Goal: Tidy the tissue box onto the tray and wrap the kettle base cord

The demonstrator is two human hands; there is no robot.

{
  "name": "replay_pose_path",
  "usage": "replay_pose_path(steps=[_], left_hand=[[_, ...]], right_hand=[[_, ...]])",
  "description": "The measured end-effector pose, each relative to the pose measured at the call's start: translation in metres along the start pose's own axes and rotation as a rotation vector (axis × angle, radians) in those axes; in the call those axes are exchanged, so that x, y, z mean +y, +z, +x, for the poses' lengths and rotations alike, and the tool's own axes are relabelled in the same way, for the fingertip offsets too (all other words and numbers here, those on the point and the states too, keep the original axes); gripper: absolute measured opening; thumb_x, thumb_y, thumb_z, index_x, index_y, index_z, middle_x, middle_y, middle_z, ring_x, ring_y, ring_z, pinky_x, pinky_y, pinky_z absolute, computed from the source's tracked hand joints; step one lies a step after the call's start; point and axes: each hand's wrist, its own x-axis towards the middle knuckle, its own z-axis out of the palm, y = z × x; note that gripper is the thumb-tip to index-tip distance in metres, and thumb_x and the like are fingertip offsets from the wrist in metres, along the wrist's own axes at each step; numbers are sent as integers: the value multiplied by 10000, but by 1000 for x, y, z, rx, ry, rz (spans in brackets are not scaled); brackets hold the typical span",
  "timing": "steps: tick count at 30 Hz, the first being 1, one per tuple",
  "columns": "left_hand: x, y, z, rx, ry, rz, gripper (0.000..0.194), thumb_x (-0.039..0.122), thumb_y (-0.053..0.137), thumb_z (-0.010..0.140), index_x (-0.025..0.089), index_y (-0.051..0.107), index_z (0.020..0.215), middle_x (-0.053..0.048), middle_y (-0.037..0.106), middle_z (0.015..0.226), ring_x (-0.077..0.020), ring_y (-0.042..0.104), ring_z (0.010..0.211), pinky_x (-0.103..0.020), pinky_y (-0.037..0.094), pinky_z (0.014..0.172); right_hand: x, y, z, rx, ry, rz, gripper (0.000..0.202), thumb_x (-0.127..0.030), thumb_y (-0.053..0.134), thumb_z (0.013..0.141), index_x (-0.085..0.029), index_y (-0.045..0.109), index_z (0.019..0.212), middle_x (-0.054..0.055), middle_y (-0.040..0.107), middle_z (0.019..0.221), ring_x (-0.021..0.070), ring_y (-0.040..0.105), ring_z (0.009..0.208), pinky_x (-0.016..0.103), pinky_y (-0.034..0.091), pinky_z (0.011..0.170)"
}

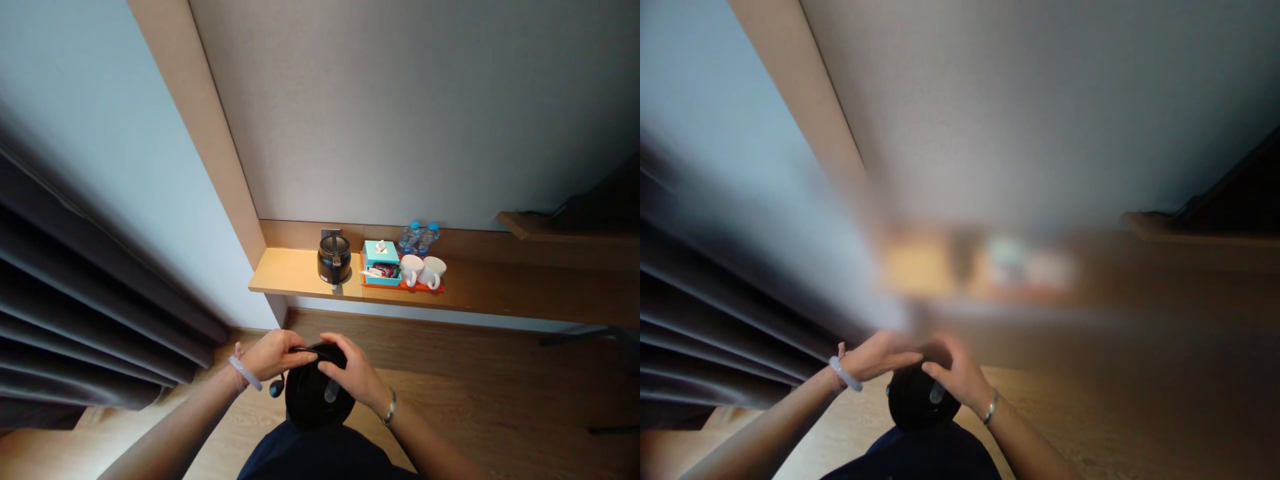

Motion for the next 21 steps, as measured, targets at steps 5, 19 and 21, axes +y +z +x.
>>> replay_pose_path(steps=[5, 19, 21], left_hand=[[-4, 13, -2, 118, 42, -83, 432, 472, 520, 907, 192, 655, 1207, -32, 690, 1122, -167, 625, 1026, -228, 477, 910], [-39, 83, -11, 323, -158, -389, 547, 597, 445, 883, 91, 652, 864, -29, 598, 757, -166, 533, 762, -247, 435, 712], [-31, 48, -9, 265, -111, -308, 510, 571, 464, 884, 104, 667, 874, -24, 608, 758, -160, 536, 760, -240, 437, 730]], right_hand=[[22, -8, 7, 100, 117, 28, 471, -577, 515, 844, -139, 687, 856, 47, 646, 808, 139, 552, 763, 250, 430, 721], [66, 24, -40, 317, 379, 349, 679, -767, 413, 787, -141, 578, 991, 92, 625, 893, 176, 556, 787, 303, 479, 760], [50, 20, -38, 80, 365, 295, 669, -734, 398, 824, -135, 573, 1068, 100, 636, 936, 180, 590, 832, 305, 495, 771]])
